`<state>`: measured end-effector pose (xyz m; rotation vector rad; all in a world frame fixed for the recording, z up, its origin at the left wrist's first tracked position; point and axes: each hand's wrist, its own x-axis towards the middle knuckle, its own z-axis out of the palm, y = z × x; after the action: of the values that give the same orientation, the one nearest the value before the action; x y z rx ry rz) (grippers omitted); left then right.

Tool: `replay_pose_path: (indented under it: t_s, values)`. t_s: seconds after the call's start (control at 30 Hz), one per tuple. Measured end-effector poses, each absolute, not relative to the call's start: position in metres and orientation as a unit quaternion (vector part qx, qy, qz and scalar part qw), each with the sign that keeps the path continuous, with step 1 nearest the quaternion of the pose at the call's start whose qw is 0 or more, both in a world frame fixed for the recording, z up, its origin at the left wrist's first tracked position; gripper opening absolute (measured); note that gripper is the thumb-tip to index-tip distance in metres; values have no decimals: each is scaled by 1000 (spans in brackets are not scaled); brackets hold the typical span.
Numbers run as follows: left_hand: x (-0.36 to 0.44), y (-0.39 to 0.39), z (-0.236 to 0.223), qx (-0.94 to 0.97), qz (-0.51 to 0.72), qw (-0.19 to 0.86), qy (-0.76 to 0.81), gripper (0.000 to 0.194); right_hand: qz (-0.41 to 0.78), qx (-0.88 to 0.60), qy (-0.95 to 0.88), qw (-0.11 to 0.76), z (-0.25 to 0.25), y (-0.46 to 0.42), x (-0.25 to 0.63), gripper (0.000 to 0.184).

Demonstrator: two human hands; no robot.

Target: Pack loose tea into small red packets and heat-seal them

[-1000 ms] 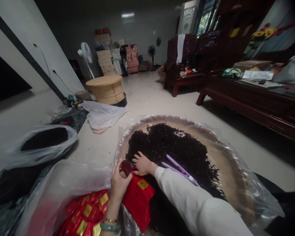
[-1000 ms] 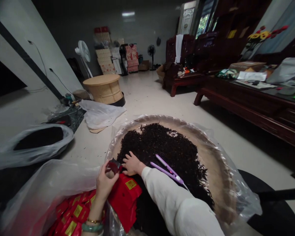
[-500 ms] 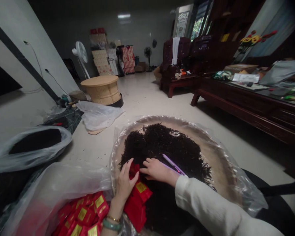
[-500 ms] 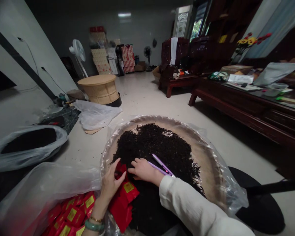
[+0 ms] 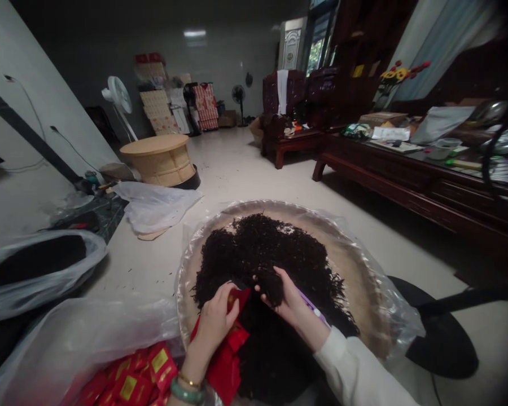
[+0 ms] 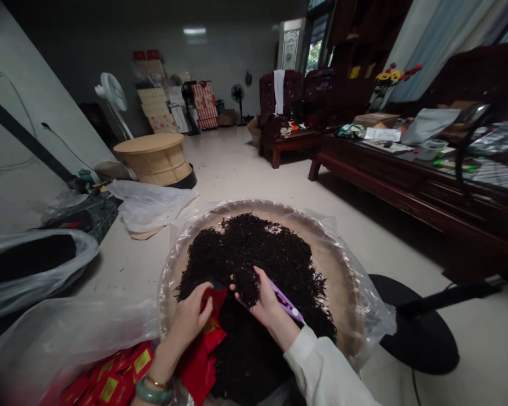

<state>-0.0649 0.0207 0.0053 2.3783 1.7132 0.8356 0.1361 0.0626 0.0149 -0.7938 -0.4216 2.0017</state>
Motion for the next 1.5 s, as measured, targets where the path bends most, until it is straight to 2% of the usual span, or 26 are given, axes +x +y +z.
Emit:
replay_pose_path:
  t_s: [0.13,0.3,0.53,0.63,0.77,0.87,0.93,1.13,1.33,1.43,1.5]
  values:
    - [-71,25,18,776,210,48,592,32,852,-275,-65,442,23,57,141,43]
    - [-66,26,33,757,198,62,619,23,860,-256,-49,440,31,51,144,47]
    - [-53,29,43,743,231,64,625,32,853,-247,-62,456,41,45,148,42]
    - [-51,32,46,725,238,114,636,21,851,-245,-59,461,48,42,148,39]
    - [-42,35,49,711,246,183,632,30,844,-239,-62,477,60,41,141,33]
    - [-33,35,52,717,243,206,620,28,828,-246,-79,497,68,41,130,26]
    - [-28,36,55,722,247,211,611,25,812,-260,-106,512,70,41,123,24]
    - [-25,41,57,690,261,255,625,22,762,-328,-260,494,70,40,118,46]
    - [-24,46,44,607,335,331,640,44,692,-393,-394,459,56,43,125,51]
    - [-23,46,38,574,376,339,643,55,610,-433,-517,415,49,44,129,56]
    - [-22,45,36,555,402,343,643,58,536,-445,-609,379,46,43,131,53]
